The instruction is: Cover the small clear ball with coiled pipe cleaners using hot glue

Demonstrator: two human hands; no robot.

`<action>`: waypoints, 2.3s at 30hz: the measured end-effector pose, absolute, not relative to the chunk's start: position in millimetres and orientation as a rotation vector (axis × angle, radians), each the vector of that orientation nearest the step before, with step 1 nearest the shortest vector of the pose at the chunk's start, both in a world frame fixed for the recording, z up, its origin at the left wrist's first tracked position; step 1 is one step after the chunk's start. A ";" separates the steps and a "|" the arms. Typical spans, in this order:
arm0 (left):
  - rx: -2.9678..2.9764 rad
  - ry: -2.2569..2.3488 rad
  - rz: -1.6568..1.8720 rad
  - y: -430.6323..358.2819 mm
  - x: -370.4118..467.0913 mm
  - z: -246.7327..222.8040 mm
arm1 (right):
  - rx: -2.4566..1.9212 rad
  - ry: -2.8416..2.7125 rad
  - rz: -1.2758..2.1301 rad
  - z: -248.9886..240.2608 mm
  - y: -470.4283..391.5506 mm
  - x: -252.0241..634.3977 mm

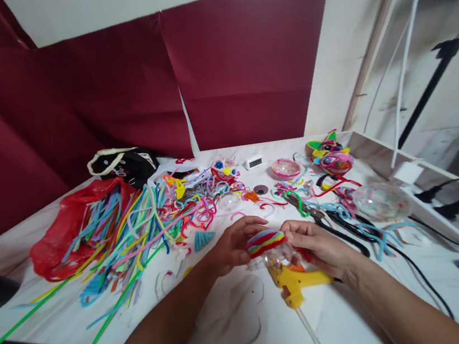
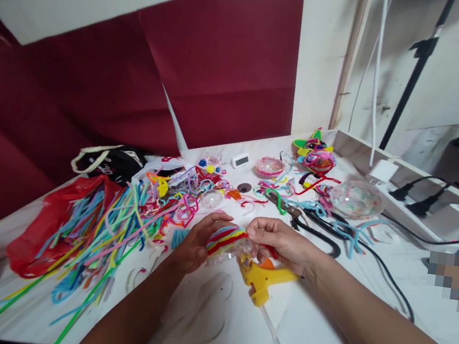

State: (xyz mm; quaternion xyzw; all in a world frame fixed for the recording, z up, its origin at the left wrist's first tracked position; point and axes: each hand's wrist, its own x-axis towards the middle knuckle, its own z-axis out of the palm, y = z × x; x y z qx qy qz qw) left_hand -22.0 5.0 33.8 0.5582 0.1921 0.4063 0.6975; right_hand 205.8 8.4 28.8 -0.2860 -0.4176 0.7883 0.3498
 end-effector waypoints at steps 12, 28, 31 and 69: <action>1.221 0.385 0.883 5.5 -21.8 33.2 | -0.667 -1.019 2.141 25.6 5.5 202.6; 1.223 0.391 0.925 2.6 -20.8 34.4 | -0.749 -1.175 1.973 44.4 3.7 209.7; 1.213 0.401 0.932 3.8 -21.4 34.1 | -0.761 -1.173 1.963 47.2 3.9 211.4; 1.055 0.555 1.129 20.1 -21.9 30.5 | -0.951 -1.370 1.052 89.1 -3.9 267.7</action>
